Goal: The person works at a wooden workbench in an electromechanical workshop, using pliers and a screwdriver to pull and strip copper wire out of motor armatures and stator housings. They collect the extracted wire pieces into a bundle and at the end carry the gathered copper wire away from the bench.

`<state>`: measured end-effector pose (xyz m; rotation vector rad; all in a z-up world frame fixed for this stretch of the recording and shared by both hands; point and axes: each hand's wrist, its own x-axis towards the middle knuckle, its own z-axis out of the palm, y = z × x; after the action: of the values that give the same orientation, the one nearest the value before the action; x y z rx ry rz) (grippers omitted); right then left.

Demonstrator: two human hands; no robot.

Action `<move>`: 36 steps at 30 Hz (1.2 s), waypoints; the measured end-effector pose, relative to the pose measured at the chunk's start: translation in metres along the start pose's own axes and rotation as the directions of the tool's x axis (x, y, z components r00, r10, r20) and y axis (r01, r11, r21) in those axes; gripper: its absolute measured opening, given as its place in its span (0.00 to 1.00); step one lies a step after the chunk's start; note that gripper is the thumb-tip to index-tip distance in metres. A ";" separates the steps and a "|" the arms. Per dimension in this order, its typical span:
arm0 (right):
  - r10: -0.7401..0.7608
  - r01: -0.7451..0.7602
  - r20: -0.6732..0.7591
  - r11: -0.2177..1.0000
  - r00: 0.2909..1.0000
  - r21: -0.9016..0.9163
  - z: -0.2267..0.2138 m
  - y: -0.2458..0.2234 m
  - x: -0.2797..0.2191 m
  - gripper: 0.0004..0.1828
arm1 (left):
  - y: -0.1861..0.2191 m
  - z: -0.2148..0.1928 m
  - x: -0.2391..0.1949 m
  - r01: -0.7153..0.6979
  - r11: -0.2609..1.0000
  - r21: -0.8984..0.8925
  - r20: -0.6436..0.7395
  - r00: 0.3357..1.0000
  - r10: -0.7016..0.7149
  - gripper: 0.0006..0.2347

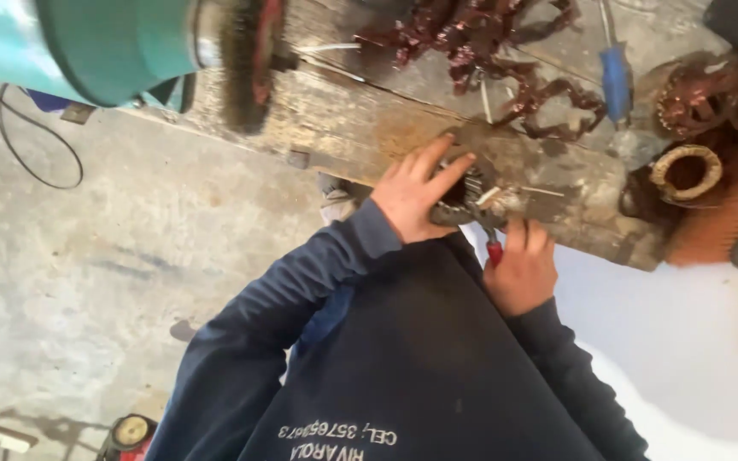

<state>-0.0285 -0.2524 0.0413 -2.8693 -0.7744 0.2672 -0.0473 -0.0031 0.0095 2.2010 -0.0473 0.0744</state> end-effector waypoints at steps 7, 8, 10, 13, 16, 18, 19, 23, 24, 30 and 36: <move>0.231 -0.238 0.135 0.970 0.964 0.040 -0.004 -0.027 -0.001 0.39 | -0.007 0.004 0.000 -0.068 0.998 -0.013 -0.033 0.997 0.068 0.42; 0.215 -0.226 0.154 0.973 0.964 0.052 -0.008 -0.026 -0.001 0.34 | -0.007 0.006 0.000 -0.057 0.998 -0.026 -0.042 0.998 0.056 0.42; 0.213 -0.226 0.174 0.973 0.961 0.056 -0.017 -0.015 0.003 0.30 | -0.006 0.010 -0.002 -0.053 0.997 -0.050 -0.042 0.998 0.051 0.42; 0.048 -0.170 0.364 0.935 0.930 0.312 -0.017 0.026 0.022 0.38 | -0.006 0.009 0.001 -0.052 0.998 -0.046 -0.055 0.997 0.049 0.43; -0.286 -0.393 0.610 0.553 0.739 0.735 0.009 0.078 0.032 0.28 | -0.006 0.008 -0.001 -0.057 0.998 -0.035 -0.045 0.997 0.055 0.43; -0.496 -0.700 0.674 0.171 0.547 0.693 0.024 0.094 0.039 0.28 | -0.006 0.003 0.002 -0.047 0.999 -0.020 -0.020 0.999 0.047 0.45; -0.494 -0.690 0.667 0.171 0.557 0.703 0.032 0.086 0.037 0.28 | -0.008 0.003 0.002 -0.061 0.998 -0.015 -0.023 0.998 0.060 0.45; -0.690 -0.814 0.460 -0.350 0.558 0.462 0.071 0.061 0.018 0.31 | -0.011 0.003 0.002 -0.046 0.999 -0.012 0.009 0.999 0.046 0.49; -0.719 -0.806 0.368 -0.489 0.589 0.335 0.082 0.057 0.011 0.30 | -0.011 0.003 0.003 -0.049 0.999 -0.012 0.014 0.999 0.049 0.51; -0.744 -0.808 0.405 -0.301 0.532 0.507 0.051 -0.030 0.019 0.34 | -0.053 0.038 -0.012 -0.036 0.998 -0.061 0.084 0.996 0.041 0.44; -0.725 -0.444 0.227 -0.119 0.650 0.888 -0.015 -0.025 0.032 0.23 | -0.019 -0.012 -0.029 -0.180 0.977 0.118 -0.001 0.983 0.181 0.32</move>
<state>-0.0098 -0.2162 0.0566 -0.8661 -0.5214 1.3777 -0.0752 0.0180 -0.0009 2.3092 -0.2420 0.1964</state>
